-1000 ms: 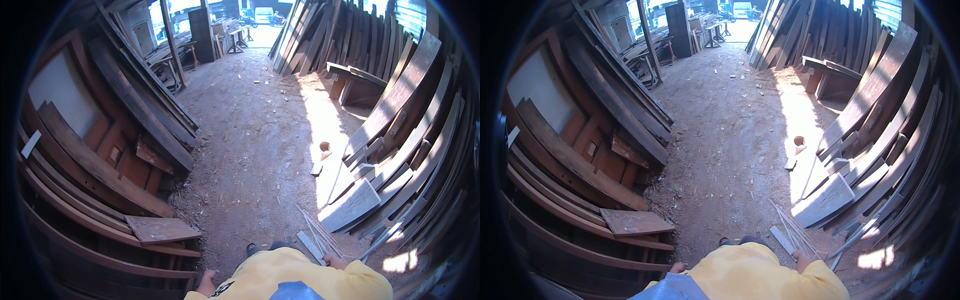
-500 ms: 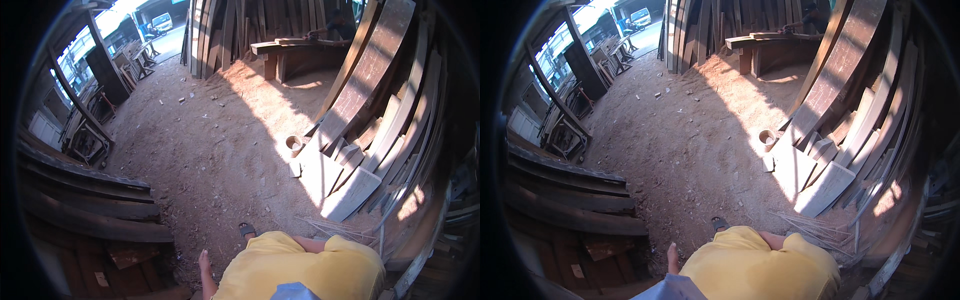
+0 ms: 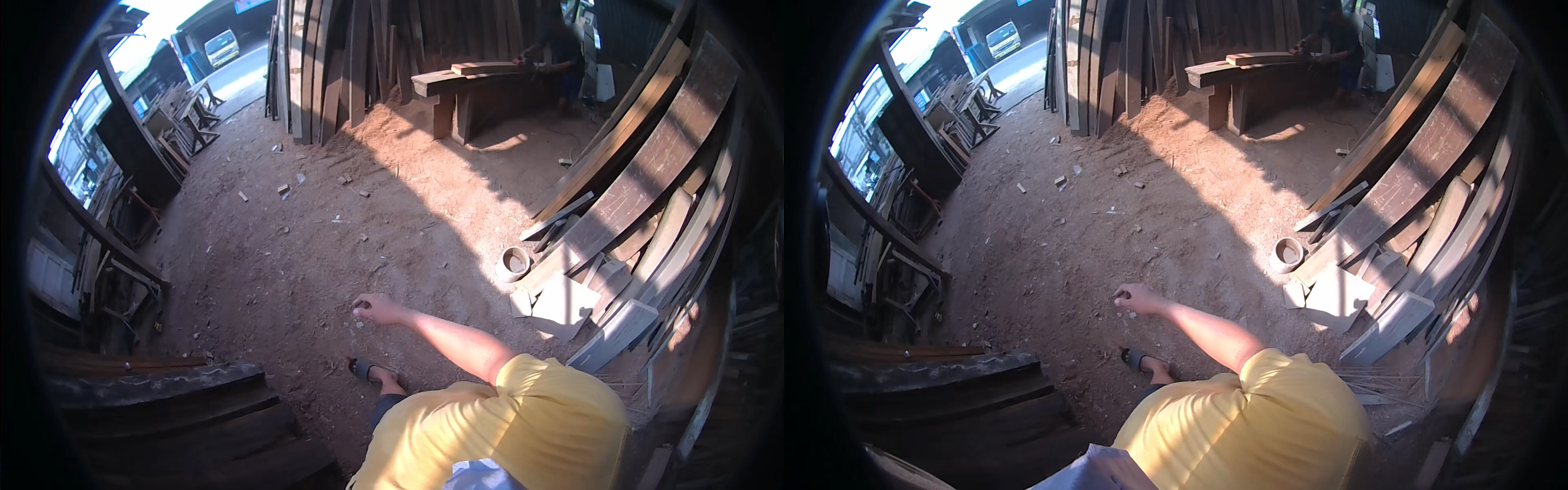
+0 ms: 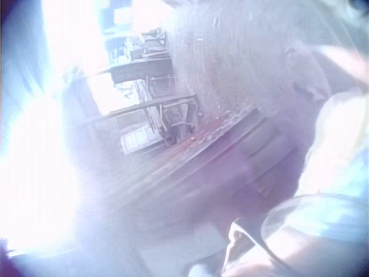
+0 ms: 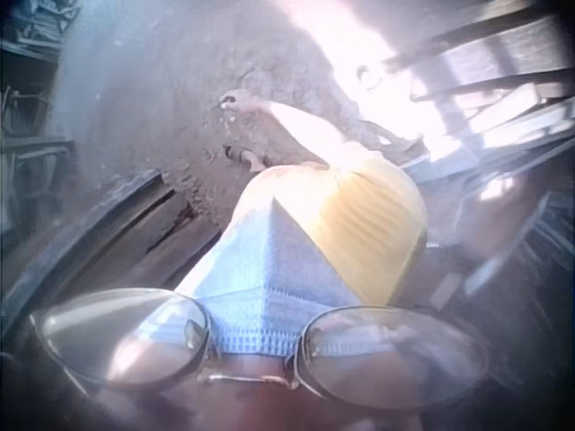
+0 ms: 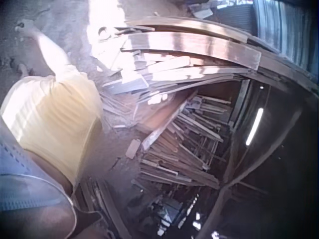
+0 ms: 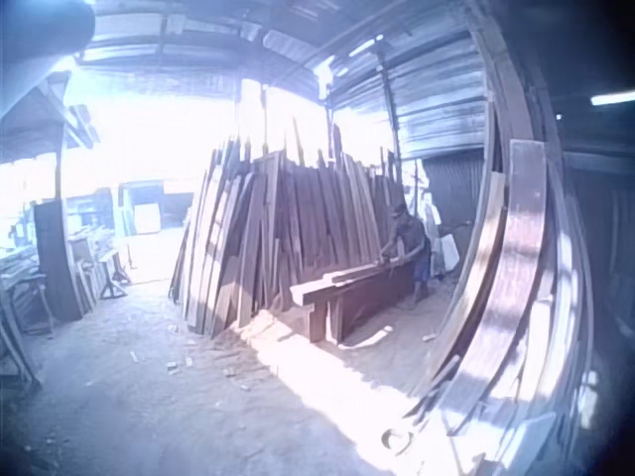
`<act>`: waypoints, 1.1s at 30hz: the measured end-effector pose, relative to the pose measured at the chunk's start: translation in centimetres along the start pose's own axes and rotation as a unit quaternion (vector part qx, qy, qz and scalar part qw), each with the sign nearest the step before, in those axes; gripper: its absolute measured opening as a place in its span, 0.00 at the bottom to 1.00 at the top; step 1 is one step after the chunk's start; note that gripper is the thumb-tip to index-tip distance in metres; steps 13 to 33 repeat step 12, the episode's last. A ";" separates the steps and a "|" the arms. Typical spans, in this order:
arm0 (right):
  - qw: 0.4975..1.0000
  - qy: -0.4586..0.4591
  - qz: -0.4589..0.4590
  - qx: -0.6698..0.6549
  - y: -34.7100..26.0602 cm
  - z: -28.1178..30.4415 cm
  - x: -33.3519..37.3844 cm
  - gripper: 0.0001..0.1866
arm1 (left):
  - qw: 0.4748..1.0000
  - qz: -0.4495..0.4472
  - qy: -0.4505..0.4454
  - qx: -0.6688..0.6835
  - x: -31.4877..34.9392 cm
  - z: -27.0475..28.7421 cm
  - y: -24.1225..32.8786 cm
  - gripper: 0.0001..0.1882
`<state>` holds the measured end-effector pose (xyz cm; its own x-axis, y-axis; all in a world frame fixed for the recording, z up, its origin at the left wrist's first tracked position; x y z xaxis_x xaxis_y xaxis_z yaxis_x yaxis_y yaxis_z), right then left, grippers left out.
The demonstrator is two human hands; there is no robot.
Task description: The person cuts a piece of wood using a circular saw, measures it with a tape measure, and then shapes the edge of the wood board using an electric planer.
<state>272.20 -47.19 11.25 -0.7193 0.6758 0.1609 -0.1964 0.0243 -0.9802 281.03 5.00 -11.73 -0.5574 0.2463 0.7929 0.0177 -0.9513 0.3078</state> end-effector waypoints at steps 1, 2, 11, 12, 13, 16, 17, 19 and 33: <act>0.984 -0.056 0.004 0.167 0.9 -1.2 -1.4 0.26 | 1.000 -0.007 -0.005 -0.025 -2.1 1.8 0.9 0.26; 0.937 -0.116 0.001 0.330 2.5 -2.5 -2.5 0.28 | 0.999 -0.011 -0.008 -0.052 -3.9 4.3 1.6 0.26; 0.809 0.030 -0.487 0.328 26.7 5.9 8.0 0.18 | 0.938 -0.257 0.163 0.168 -28.0 43.3 26.6 0.25; 0.808 0.031 -0.489 0.326 26.3 4.9 5.9 0.18 | 0.938 -0.190 0.111 0.268 -29.4 46.1 29.6 0.26; 0.808 0.031 -0.489 0.326 26.3 4.9 5.9 0.18 | 0.938 -0.190 0.111 0.268 -29.4 46.1 29.6 0.26; 0.808 0.031 -0.489 0.326 26.3 4.9 5.9 0.18 | 0.938 -0.190 0.111 0.268 -29.4 46.1 29.6 0.26; 0.808 0.031 -0.489 0.326 26.3 4.9 5.9 0.18 | 0.938 -0.190 0.111 0.268 -29.4 46.1 29.6 0.26; 0.808 0.031 -0.489 0.326 26.3 4.9 5.9 0.18 | 0.938 -0.190 0.111 0.268 -29.4 46.1 29.6 0.26; 0.808 0.031 -0.489 0.326 26.3 4.9 5.9 0.18 | 0.938 -0.190 0.111 0.268 -29.4 46.1 29.6 0.26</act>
Point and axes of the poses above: each hand's wrist, its own x-axis away from the middle knuckle, its own z-axis out of the back of the hand, y = z × x, the point moved 4 cm from there along -x, towards the middle knuckle, and after that the axes turned 1 degree about z, right-handed, at the moved point
